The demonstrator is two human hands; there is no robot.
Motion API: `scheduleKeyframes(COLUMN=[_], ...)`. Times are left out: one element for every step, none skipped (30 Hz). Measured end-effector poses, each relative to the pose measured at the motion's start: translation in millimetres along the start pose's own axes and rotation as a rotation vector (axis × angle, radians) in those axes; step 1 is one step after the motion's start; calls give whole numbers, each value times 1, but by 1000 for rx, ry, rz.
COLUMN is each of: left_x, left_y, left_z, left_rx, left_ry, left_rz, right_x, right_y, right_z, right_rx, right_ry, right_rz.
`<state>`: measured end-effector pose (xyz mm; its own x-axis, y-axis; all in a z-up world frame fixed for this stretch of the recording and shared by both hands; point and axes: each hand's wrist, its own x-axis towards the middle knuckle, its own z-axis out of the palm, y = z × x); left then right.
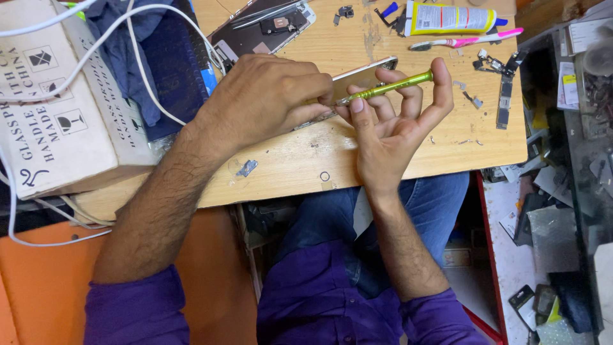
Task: The person uses a green screwdriver to remove multiple screws from the back of a disassembled smartphone. The person then places a black component onto the phone's internal frame.
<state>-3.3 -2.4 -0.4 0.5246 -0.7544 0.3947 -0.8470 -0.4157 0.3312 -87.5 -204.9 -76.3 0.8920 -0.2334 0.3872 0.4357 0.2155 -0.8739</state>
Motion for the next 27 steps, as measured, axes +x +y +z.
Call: scheduleKeyframes(left_x=[0, 0, 0, 0, 0, 1, 1, 1, 1, 1, 1, 1, 0, 0, 0, 0, -1, 0, 0, 0, 0, 1, 1, 1, 1, 0, 0], left_y=[0, 0, 0, 0, 0, 0, 0, 0, 0, 0, 0, 0, 0, -1, -1, -1, 0, -1, -1, -1, -1, -1, -2, -2, -2, -2, -2], left_z=[0, -1, -1, 0, 0, 0, 0, 0, 0, 0, 0, 0, 0, 0, 0, 0, 0, 0, 0, 1, 1, 1, 2, 2, 2, 2, 2], left_rx=[3, 6, 9, 7, 5, 5, 11, 16, 20, 19, 17, 16, 18, 20, 22, 22, 22, 23, 17, 9, 1, 4, 7, 10, 10, 10, 11], left_ry=[-4, -8, -12, -12, -12, -12, -11, -11, -11, -14, -17, -20, -18, -17, -16, -12, -8, -3, -7, -13, -18, -20, -23, -26, -32, -37, -43], left_rz=[-1, -2, -3, -4, -5, -4, -1, 1, 4, 1, -3, -6, -4, -2, -1, 3, 7, 13, 7, 1, -6, -8, -11, -14, -20, -25, -30], right_x=[0, 0, 0, -2, -2, -2, -2, -3, -3, -3, -3, -3, -3, -4, -4, -4, -4, -3, -3, -3, -3, -3, -2, -3, -3, -4, -4], right_y=[0, 0, 0, 0, 0, 0, 0, 0, 1, 1, 1, 2, 3, 3, 4, 5, 5, 6, 6, 7, 7, 7, 7, 8, 7, 7, 7], right_z=[0, 0, 0, 0, 0, 0, 0, -1, -1, -1, -1, -1, -2, -2, -2, -2, -2, -3, -2, -3, -3, -3, -3, -3, -3, -3, -3], right_rx=[-6, -7, -7, -3, -5, -7, -16, -22, -28, -31, -33, -34, -35, -45, -55, -75, -82, -89, -84, -87, -90, -100, -107, -114, -117, -120, -123], right_ry=[3, 6, 9, 13, 12, 12, 7, 4, 0, -2, -3, -4, -3, -6, -9, -17, -19, -21, -19, -19, -19, -23, -27, -30, -33, -33, -34], right_rz=[-9, -12, -16, -14, -12, -13, -14, -15, -16, -18, -20, -22, -23, -31, -39, -54, -60, -69, -68, -71, -73, -82, -87, -91, -92, -94, -96])
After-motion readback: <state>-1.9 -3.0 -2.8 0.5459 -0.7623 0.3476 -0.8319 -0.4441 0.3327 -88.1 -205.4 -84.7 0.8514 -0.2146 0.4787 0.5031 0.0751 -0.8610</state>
